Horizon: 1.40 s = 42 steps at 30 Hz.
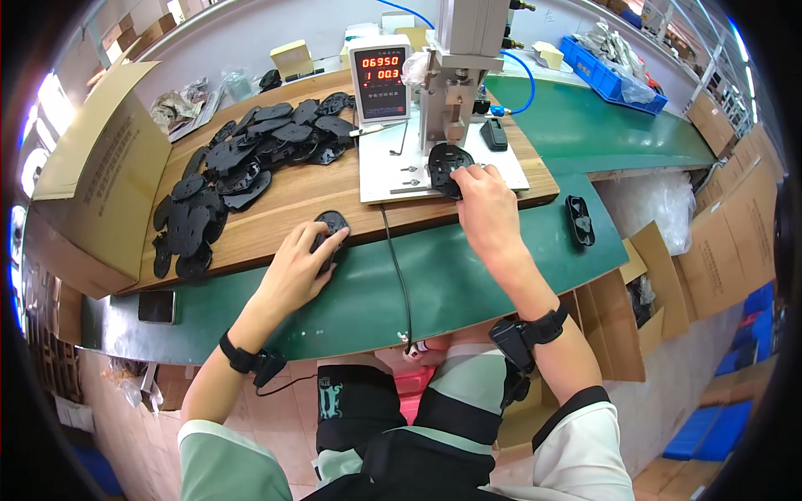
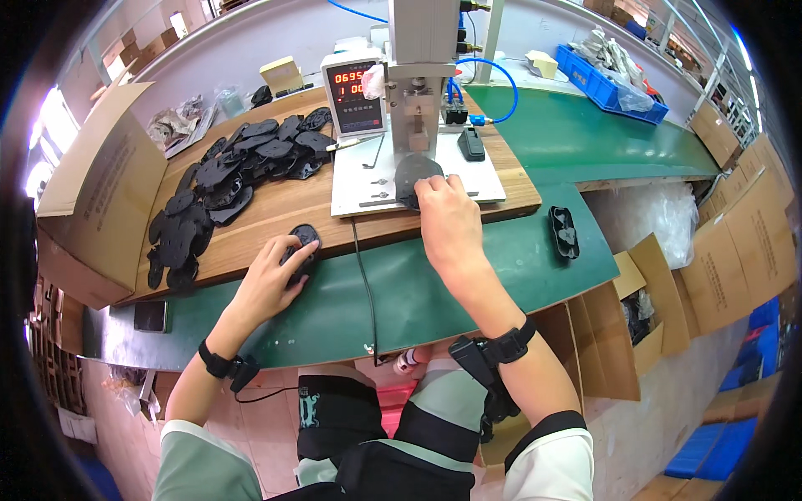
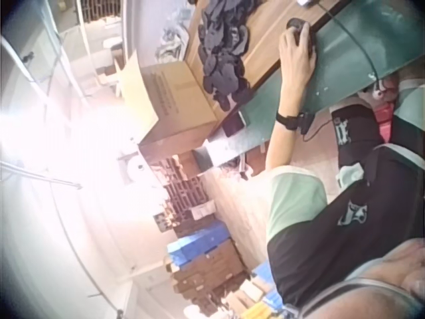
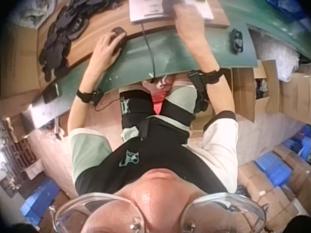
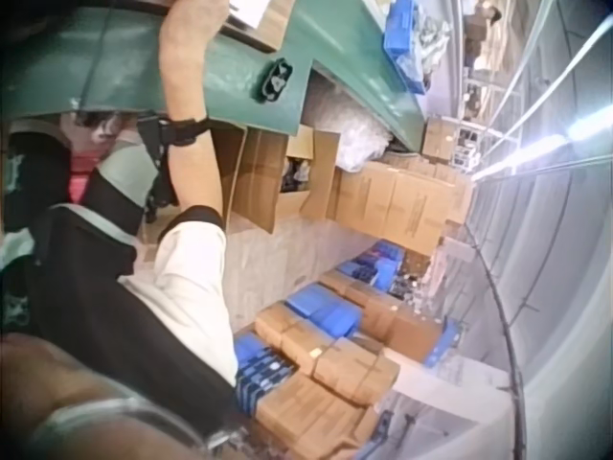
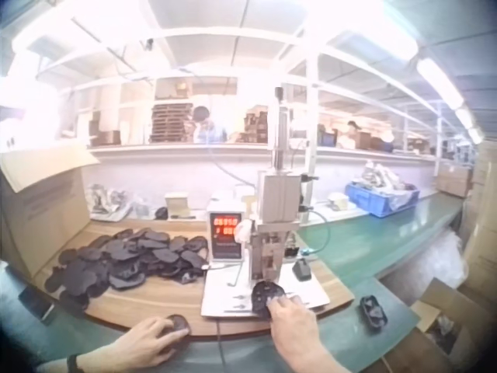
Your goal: Manually assembling small black plastic components by placing them into a pneumatic press jig for joining.
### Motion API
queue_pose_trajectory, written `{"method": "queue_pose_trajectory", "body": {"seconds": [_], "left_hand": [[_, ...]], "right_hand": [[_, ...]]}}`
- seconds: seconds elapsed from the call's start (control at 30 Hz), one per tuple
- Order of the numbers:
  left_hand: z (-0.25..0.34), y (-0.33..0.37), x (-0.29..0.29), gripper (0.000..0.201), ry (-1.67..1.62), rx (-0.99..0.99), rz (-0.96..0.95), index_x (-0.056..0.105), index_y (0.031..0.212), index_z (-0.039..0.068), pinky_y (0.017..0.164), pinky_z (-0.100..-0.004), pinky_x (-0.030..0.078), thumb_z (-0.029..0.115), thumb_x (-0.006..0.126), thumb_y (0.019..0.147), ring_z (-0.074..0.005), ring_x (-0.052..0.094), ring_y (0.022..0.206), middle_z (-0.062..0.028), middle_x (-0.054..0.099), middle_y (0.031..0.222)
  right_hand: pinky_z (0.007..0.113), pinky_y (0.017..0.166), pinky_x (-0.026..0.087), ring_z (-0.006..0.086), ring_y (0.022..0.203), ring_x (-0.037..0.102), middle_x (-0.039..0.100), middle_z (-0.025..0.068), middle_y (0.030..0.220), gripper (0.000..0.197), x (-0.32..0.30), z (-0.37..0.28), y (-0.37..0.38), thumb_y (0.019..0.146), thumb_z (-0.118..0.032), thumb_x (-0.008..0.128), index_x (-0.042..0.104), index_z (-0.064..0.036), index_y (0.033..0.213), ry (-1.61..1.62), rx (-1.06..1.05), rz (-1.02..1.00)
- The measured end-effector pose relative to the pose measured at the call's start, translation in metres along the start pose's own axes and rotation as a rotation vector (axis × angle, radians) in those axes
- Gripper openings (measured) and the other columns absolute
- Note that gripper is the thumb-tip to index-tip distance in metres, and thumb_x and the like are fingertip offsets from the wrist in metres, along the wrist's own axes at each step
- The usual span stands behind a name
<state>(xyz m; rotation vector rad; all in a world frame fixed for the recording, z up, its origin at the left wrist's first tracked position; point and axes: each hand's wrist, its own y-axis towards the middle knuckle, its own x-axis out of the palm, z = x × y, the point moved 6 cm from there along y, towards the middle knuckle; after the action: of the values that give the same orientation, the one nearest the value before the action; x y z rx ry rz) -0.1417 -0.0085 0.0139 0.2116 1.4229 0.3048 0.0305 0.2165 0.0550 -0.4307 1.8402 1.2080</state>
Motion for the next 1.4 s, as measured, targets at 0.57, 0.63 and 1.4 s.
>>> {"method": "queue_pose_trajectory", "body": {"seconds": [0.57,0.63,1.4], "left_hand": [[0.093,0.112,-0.01,0.045,0.173,0.253,0.361,0.07,0.13,0.011,0.112,-0.0475,0.05,0.003,0.067,0.086,-0.0316,0.064,0.125,-0.0118,0.07,0.13],[0.102,0.133,0.007,0.046,0.131,0.279,0.368,0.068,0.131,0.01,0.11,-0.0466,0.05,0.003,0.066,0.085,-0.0332,0.064,0.123,-0.0138,0.07,0.13],[0.116,0.171,0.047,0.045,0.35,0.158,0.268,0.066,0.132,0.006,0.097,-0.0434,0.052,0.008,0.064,0.088,-0.0332,0.067,0.11,-0.0207,0.068,0.127]], "right_hand": [[0.042,0.087,0.054,0.0376,0.095,0.067,0.07,0.0177,0.102,0.03,-0.118,-0.012,-0.138,0.073,0.006,0.065,0.066,-0.001,0.102,0.567,0.176,0.281],[0.04,0.085,0.055,0.0342,0.091,0.068,0.07,0.0174,0.101,0.029,-0.12,-0.008,-0.19,0.074,0.004,0.059,0.066,0.0,0.102,0.62,0.267,0.309],[0.046,0.093,0.054,0.0421,0.105,0.071,0.073,0.0262,0.107,0.033,0.143,0.133,-0.561,0.093,-0.017,0.064,0.066,0.0038,0.119,0.339,1.302,-0.325]]}}
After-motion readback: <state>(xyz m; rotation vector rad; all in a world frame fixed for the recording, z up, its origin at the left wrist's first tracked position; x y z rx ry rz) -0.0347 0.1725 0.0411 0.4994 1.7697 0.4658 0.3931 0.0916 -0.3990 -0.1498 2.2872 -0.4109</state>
